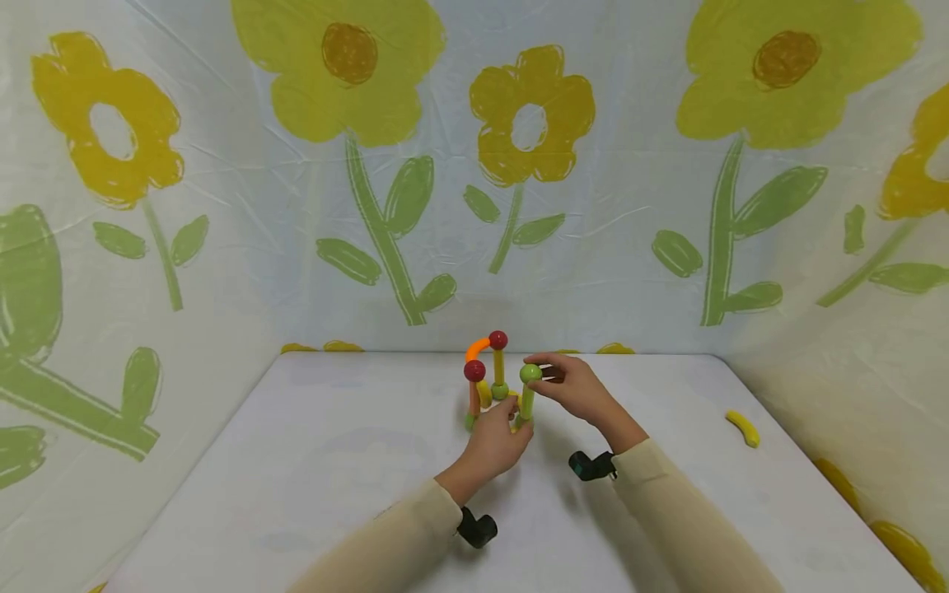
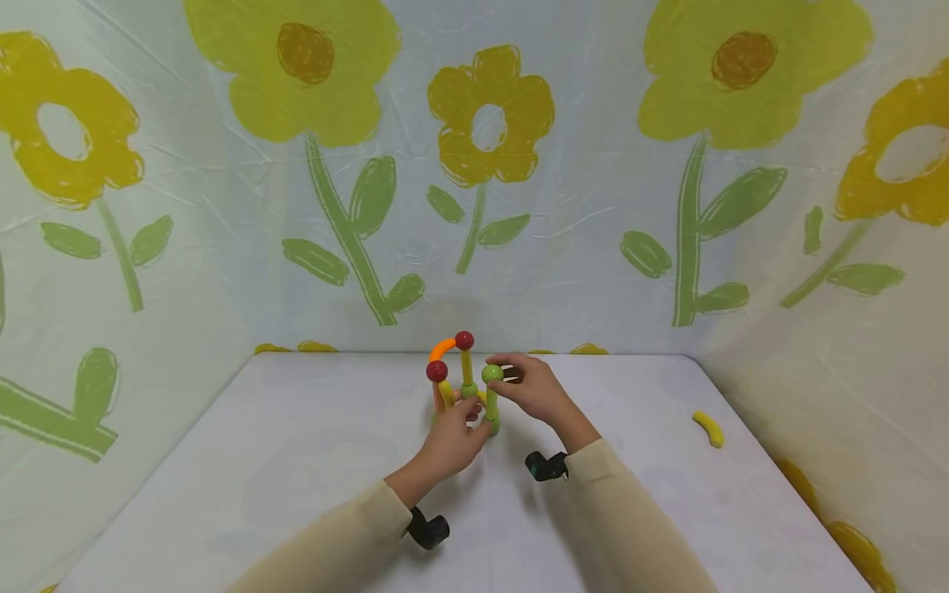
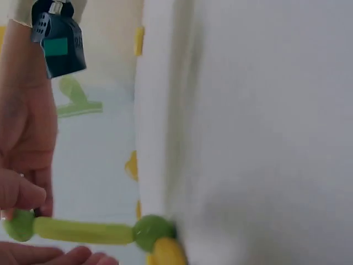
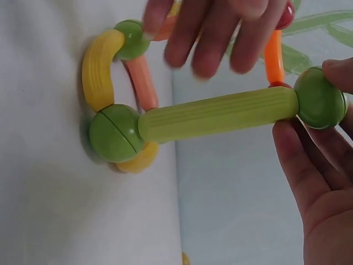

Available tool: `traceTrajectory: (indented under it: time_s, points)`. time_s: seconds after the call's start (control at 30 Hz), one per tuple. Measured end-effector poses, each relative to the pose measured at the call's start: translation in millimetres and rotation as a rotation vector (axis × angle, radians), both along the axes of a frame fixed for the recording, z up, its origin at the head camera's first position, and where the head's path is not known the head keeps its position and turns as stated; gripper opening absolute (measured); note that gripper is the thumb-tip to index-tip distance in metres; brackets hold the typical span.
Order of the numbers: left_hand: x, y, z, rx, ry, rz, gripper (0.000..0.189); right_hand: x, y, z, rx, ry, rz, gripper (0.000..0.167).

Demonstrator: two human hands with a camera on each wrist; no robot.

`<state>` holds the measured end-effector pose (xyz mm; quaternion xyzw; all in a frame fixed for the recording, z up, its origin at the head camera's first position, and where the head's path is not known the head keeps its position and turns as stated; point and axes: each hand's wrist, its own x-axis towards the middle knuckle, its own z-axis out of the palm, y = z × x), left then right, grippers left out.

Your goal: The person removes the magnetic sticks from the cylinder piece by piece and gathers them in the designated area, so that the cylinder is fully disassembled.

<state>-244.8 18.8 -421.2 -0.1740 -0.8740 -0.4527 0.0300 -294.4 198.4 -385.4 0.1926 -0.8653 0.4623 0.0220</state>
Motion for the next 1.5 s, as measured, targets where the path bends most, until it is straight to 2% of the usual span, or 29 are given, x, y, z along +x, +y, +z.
traceTrajectory:
  time_s: [0.07, 0.13, 0.37, 0.43, 0.73, 0.9, 1.0, 1.13, 1.2, 1.27, 1.5]
  points:
    - [-3.0, 7.3, -5.3, 0.047, -0.085, 0.03, 0.054, 1.0, 0.7, 1.5, 0.004, 0.008, -0.002, 0.039]
    - [-7.5, 14.3, -9.3, 0.088, -0.12, 0.063, 0.058, 1.8, 0.9, 3.0, 0.007, 0.019, 0.001, 0.04]
    - [-21.5, 28.0, -19.4, 0.192, -0.042, 0.162, 0.035, 2.4, -1.5, 6.3, 0.014, 0.043, 0.01, 0.039]
    - [-23.8, 29.2, -21.6, 0.199, -0.032, 0.18, 0.031, 2.1, -1.8, 6.5, 0.017, 0.046, 0.01, 0.039]
    - [-32.9, 29.3, -26.6, 0.169, -0.005, 0.156, 0.026, 0.5, -0.9, 6.8, 0.014, 0.065, -0.002, 0.039]
    - [-33.1, 28.8, -27.0, 0.156, 0.0, 0.146, 0.025, -0.3, -0.5, 6.2, 0.009, 0.065, -0.008, 0.038]
    - [-32.5, 28.9, -26.6, 0.157, -0.01, 0.145, 0.025, -1.7, 4.3, 5.5, -0.038, 0.05, -0.05, 0.041]
    - [-34.1, 28.8, -25.7, 0.175, -0.066, 0.139, 0.027, -7.0, 19.9, 5.7, -0.156, 0.005, -0.159, 0.049]
    - [-35.0, 28.5, -25.8, 0.174, -0.083, 0.139, 0.028, -11.4, 31.5, 3.4, -0.173, -0.015, -0.206, 0.052]
    - [-35.8, 28.2, -26.1, 0.17, -0.09, 0.138, 0.029, -16.2, 45.0, -2.0, -0.147, -0.021, -0.251, 0.053]
    - [-37.1, 29.3, -29.1, 0.166, -0.096, 0.131, 0.029, -28.3, 101.6, -21.4, 0.086, -0.015, -0.381, 0.052]
